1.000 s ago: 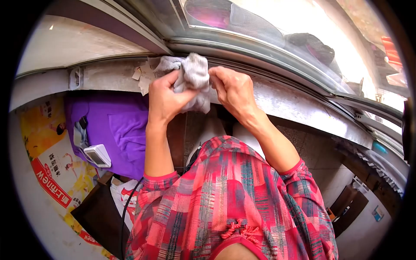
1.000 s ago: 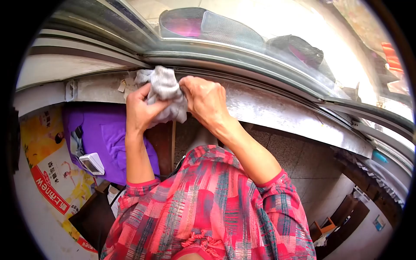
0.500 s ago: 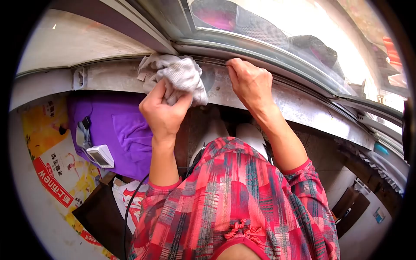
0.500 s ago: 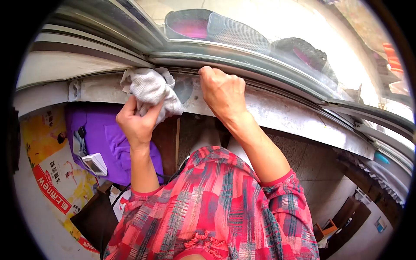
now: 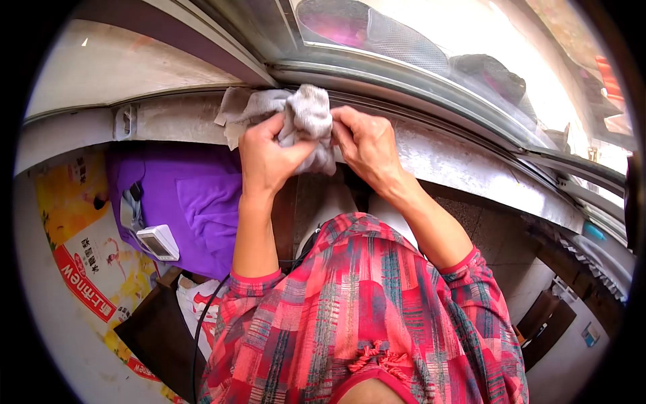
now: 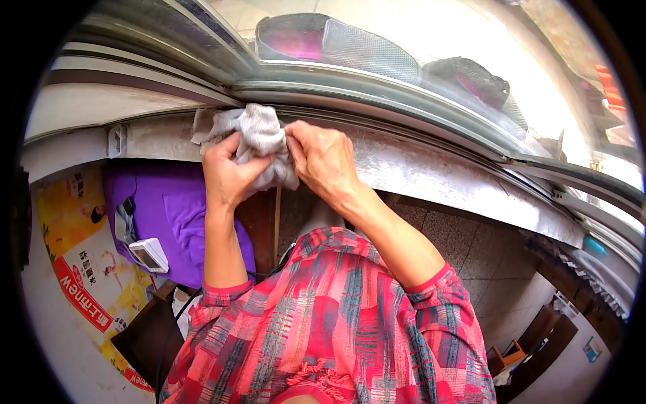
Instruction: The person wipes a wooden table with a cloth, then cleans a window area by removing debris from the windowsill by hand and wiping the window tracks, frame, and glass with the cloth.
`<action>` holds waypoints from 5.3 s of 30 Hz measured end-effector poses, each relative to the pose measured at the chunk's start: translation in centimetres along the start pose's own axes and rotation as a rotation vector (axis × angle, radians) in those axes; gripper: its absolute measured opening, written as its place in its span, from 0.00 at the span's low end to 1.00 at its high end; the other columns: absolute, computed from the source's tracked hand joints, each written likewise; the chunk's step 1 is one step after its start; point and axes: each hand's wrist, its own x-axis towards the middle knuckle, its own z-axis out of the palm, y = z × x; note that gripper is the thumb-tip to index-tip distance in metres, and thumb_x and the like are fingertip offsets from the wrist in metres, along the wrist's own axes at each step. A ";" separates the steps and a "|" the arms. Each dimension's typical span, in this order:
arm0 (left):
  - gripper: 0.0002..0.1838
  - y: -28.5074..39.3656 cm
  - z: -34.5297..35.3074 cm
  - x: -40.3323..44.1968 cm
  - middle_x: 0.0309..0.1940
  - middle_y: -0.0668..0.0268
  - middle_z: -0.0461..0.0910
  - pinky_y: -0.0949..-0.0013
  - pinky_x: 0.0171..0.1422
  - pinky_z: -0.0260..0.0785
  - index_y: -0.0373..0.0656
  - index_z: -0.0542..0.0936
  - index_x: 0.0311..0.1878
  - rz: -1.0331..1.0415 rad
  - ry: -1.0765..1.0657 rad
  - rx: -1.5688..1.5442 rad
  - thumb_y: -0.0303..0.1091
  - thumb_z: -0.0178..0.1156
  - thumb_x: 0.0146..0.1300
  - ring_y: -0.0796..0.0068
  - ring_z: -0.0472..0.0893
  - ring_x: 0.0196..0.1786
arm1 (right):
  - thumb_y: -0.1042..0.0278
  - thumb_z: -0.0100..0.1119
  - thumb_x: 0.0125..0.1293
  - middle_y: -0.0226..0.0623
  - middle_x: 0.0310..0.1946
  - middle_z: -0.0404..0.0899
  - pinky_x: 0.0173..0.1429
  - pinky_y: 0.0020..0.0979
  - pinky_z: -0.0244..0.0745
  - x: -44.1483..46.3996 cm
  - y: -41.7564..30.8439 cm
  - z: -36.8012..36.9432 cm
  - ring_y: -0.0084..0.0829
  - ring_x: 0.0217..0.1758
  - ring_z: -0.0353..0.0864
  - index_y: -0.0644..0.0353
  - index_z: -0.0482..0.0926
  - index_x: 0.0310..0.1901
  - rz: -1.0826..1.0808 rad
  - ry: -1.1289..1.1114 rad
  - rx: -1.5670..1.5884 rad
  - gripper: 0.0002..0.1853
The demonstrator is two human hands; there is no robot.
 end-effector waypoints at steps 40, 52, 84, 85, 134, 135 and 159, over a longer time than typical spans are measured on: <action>0.18 -1.0 -2.6 -1.0 0.28 0.71 0.82 0.74 0.41 0.70 0.38 0.84 0.39 -0.025 -0.222 0.037 0.35 0.70 0.43 0.85 0.76 0.33 | 0.68 0.57 0.60 0.43 0.24 0.81 0.37 0.37 0.76 1.8 -1.4 -2.2 0.43 0.29 0.82 0.59 0.82 0.35 0.001 -0.332 -0.148 0.07; 0.13 -0.3 -6.6 -4.8 0.31 0.66 0.84 0.75 0.43 0.70 0.33 0.84 0.38 -0.071 0.190 -0.467 0.27 0.69 0.46 0.81 0.79 0.35 | 0.75 0.54 0.64 0.35 0.24 0.82 0.36 0.26 0.76 -0.9 -0.2 -4.3 0.27 0.28 0.84 0.58 0.80 0.40 0.026 -0.003 -0.140 0.06; 0.14 -0.8 -2.5 -0.6 0.30 0.63 0.84 0.72 0.40 0.71 0.37 0.83 0.38 0.030 0.265 -0.223 0.30 0.68 0.46 0.78 0.80 0.32 | 0.62 0.60 0.61 0.37 0.26 0.82 0.32 0.38 0.76 3.1 0.4 1.6 0.41 0.30 0.82 0.50 0.82 0.36 -0.094 0.087 -0.451 0.05; 0.14 -0.8 -2.0 -0.1 0.27 0.61 0.84 0.70 0.38 0.71 0.38 0.83 0.37 0.057 0.280 -0.098 0.32 0.69 0.46 0.76 0.80 0.30 | 0.62 0.60 0.61 0.37 0.26 0.82 0.32 0.38 0.76 3.2 0.3 1.7 0.41 0.30 0.82 0.50 0.82 0.36 -0.095 0.088 -0.451 0.05; 0.14 -2.5 -5.1 -5.5 0.33 0.65 0.84 0.73 0.45 0.70 0.34 0.84 0.38 -0.084 0.273 -0.338 0.23 0.69 0.44 0.79 0.80 0.36 | 0.74 0.60 0.60 0.40 0.28 0.81 0.30 0.32 0.75 -4.4 -0.2 -3.1 0.39 0.29 0.83 0.57 0.79 0.37 -0.087 -0.017 -0.126 0.03; 0.14 -2.7 -5.3 -5.8 0.34 0.64 0.84 0.73 0.47 0.70 0.33 0.83 0.39 -0.073 0.346 -0.421 0.21 0.68 0.44 0.77 0.80 0.37 | 0.74 0.60 0.60 0.40 0.28 0.81 0.30 0.32 0.75 -4.6 -0.1 -3.5 0.39 0.29 0.83 0.57 0.79 0.37 -0.085 -0.017 -0.127 0.03; 0.16 -0.2 0.5 2.4 0.22 0.50 0.78 0.58 0.34 0.71 0.44 0.83 0.30 0.034 0.216 0.265 0.45 0.66 0.39 0.48 0.78 0.29 | 0.65 0.56 0.61 0.48 0.26 0.79 0.35 0.47 0.73 3.2 -0.1 2.1 0.52 0.32 0.80 0.58 0.79 0.31 0.075 0.000 -0.376 0.07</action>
